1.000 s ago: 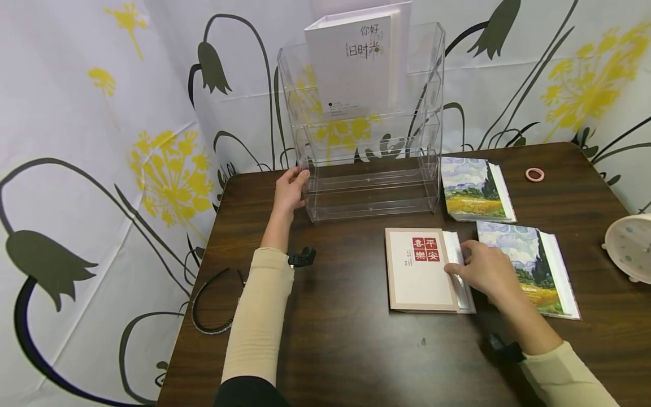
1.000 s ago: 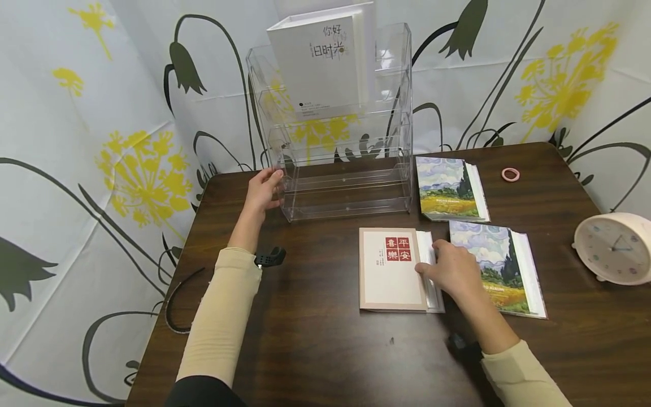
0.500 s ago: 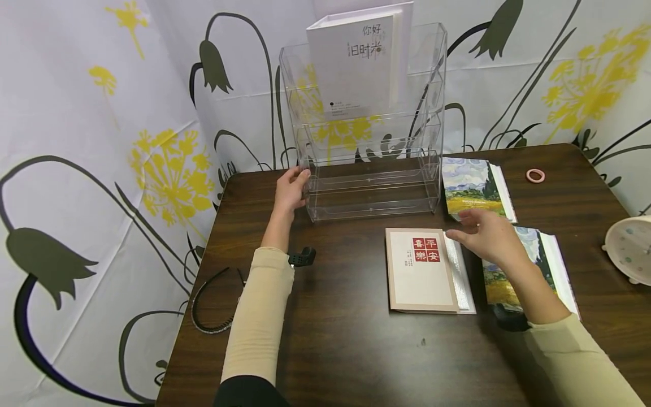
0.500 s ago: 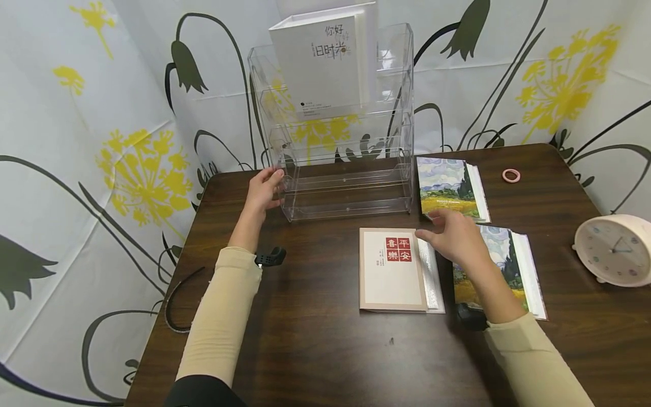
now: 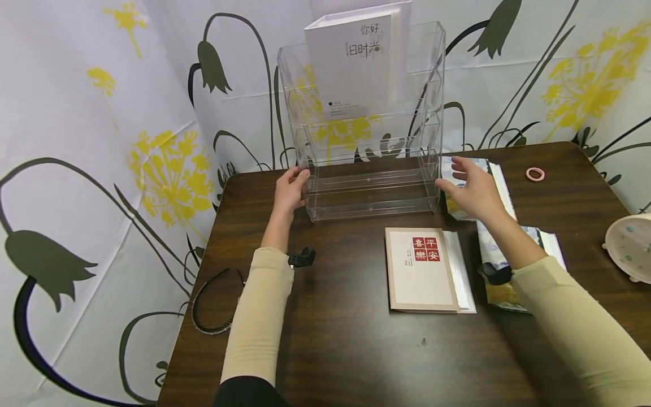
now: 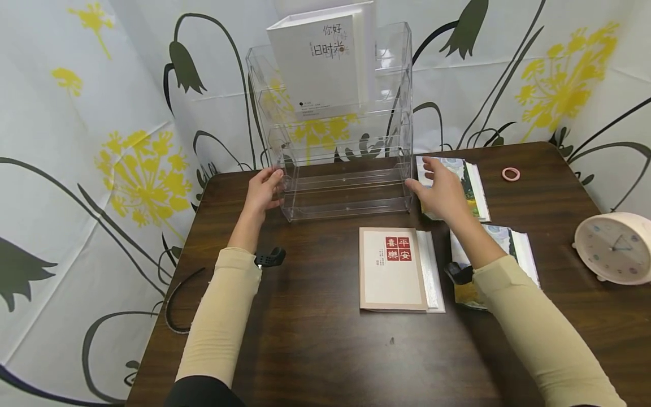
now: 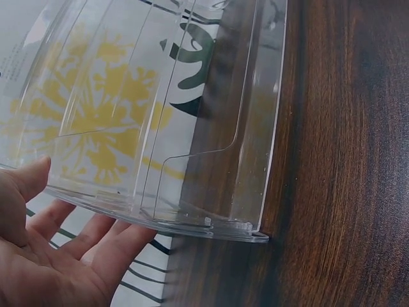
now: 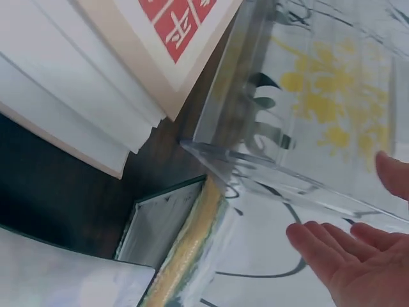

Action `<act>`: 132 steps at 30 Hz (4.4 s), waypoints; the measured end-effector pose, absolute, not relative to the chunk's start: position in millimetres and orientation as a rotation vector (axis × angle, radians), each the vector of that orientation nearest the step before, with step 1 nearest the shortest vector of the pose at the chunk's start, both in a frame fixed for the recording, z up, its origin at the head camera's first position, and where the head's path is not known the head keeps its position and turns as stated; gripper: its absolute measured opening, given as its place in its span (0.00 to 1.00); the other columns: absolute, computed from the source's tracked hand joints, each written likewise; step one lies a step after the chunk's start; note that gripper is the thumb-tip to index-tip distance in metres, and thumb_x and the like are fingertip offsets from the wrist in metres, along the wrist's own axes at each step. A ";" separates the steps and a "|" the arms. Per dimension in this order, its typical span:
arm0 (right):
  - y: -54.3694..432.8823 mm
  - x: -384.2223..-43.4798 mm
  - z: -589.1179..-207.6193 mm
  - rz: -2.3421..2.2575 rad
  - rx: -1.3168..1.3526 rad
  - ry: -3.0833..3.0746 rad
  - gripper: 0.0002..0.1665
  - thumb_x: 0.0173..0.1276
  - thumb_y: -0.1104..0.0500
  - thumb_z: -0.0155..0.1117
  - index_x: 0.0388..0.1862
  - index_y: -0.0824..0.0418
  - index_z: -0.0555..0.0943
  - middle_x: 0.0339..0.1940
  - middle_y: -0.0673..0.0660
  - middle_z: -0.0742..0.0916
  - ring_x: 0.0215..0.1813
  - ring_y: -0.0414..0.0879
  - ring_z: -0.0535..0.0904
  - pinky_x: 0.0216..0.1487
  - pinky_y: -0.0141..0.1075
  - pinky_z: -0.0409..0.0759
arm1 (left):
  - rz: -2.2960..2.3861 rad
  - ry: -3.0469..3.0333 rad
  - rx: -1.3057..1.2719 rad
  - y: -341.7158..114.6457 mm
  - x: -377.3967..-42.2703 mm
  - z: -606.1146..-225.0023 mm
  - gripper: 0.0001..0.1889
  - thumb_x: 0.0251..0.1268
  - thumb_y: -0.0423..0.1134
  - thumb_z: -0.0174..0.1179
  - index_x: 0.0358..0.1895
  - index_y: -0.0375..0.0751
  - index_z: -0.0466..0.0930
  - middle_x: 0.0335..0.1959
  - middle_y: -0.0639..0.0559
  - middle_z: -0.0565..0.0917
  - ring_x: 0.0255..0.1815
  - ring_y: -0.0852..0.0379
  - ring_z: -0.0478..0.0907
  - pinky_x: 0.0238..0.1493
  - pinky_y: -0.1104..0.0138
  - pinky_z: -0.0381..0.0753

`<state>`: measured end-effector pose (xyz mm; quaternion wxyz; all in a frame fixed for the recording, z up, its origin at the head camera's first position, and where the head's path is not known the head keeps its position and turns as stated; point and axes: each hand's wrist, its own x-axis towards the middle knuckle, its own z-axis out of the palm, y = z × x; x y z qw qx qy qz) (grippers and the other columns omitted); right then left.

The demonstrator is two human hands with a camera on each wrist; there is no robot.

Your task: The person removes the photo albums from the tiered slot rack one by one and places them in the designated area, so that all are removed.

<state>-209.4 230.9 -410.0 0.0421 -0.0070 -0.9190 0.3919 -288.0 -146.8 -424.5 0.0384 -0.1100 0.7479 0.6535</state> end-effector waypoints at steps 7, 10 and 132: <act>227.3 -235.9 -412.6 1.261 0.026 -2.832 0.49 0.74 0.39 0.54 0.79 0.66 0.47 0.74 0.71 0.64 0.71 0.67 0.63 0.66 0.61 0.65 | 2.000 2.291 -0.332 -145.5 -288.3 -425.2 0.24 0.72 0.48 0.58 0.67 0.46 0.72 0.56 0.45 0.76 0.57 0.45 0.73 0.56 0.45 0.77; 223.9 -245.5 -414.4 1.306 0.040 -2.849 0.50 0.75 0.38 0.51 0.79 0.68 0.46 0.73 0.73 0.63 0.71 0.69 0.62 0.66 0.60 0.65 | 2.012 2.286 -0.330 -145.6 -288.3 -425.7 0.23 0.72 0.48 0.58 0.66 0.45 0.73 0.54 0.45 0.76 0.57 0.44 0.74 0.56 0.44 0.76; 221.1 -273.3 -422.3 1.454 -0.005 -2.952 0.36 0.81 0.42 0.40 0.68 0.71 0.66 0.45 0.71 0.75 0.43 0.63 0.74 0.42 0.46 0.75 | 2.076 2.774 0.069 -53.3 -365.2 -280.5 0.18 0.63 0.40 0.68 0.54 0.44 0.77 0.54 0.54 0.83 0.53 0.62 0.78 0.54 0.73 0.74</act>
